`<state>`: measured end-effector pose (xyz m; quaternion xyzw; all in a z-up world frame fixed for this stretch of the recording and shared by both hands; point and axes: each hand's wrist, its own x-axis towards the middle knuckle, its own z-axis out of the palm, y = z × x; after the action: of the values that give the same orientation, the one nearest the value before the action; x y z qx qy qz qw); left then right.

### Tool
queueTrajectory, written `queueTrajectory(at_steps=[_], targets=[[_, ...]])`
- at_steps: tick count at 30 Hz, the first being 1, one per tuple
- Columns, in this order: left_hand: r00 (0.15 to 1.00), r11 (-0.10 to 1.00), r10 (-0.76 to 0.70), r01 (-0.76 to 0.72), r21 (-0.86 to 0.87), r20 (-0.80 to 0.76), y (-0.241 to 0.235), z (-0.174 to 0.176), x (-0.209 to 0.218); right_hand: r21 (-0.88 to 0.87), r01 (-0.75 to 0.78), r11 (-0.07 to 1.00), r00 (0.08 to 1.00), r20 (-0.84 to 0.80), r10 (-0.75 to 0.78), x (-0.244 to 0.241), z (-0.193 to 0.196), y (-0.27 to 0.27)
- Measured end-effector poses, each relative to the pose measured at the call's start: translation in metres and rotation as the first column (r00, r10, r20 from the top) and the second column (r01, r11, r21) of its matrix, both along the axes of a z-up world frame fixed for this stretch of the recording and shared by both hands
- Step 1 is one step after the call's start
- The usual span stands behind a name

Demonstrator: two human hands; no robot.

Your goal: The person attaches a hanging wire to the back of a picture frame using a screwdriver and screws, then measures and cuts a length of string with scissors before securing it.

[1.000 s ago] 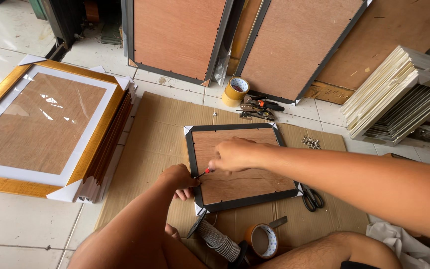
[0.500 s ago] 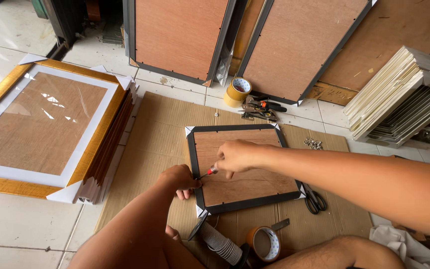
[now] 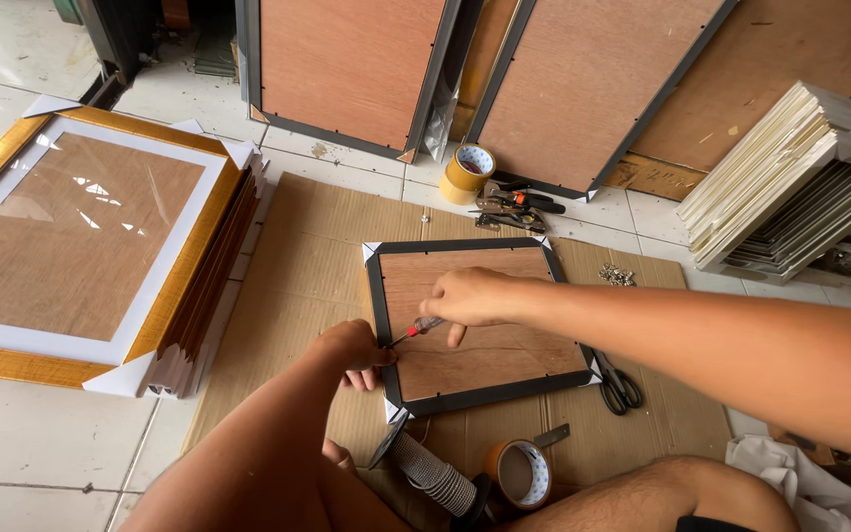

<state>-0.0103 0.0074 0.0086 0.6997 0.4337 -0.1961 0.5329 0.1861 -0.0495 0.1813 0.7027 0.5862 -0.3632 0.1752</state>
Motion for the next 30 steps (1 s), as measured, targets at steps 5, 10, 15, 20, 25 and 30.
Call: queueTrajectory(at_steps=[5, 10, 15, 20, 25, 30], targets=[[0.997, 0.995, 0.073, -0.070, -0.077, 0.039, -0.002, -0.016, -0.004, 0.333, -0.882, 0.333, 0.445, 0.356, 0.822, -0.001, 0.016, -0.013], [0.993, 0.999, -0.027, 0.030, 0.028, -0.111, -0.007, -0.002, 0.011, 0.509, -0.622, 0.595, 0.709, 0.044, 0.704, -0.023, -0.017, -0.012], [0.990, 0.991, 0.126, -0.129, -0.035, -0.063, -0.010, 0.002, 0.008, 0.216, -0.385, 0.897, 0.921, 0.157, 0.357, -0.026, -0.002, 0.010], [0.986, 0.983, 0.162, -0.158, -0.091, 0.039, -0.013, -0.026, -0.003, 0.259, -0.948, 0.183, 0.279, 0.403, 0.872, -0.013, 0.006, -0.002], [0.995, 0.997, 0.038, -0.033, 0.063, -0.090, -0.012, 0.013, 0.004, 0.486, -0.869, 0.090, 0.289, 0.352, 0.890, -0.009, -0.040, -0.002], [0.987, 0.993, 0.039, -0.021, 0.113, -0.156, -0.019, 0.031, 0.011, 0.264, -0.061, 0.963, 0.998, -0.008, 0.065, -0.024, -0.009, -0.012]])
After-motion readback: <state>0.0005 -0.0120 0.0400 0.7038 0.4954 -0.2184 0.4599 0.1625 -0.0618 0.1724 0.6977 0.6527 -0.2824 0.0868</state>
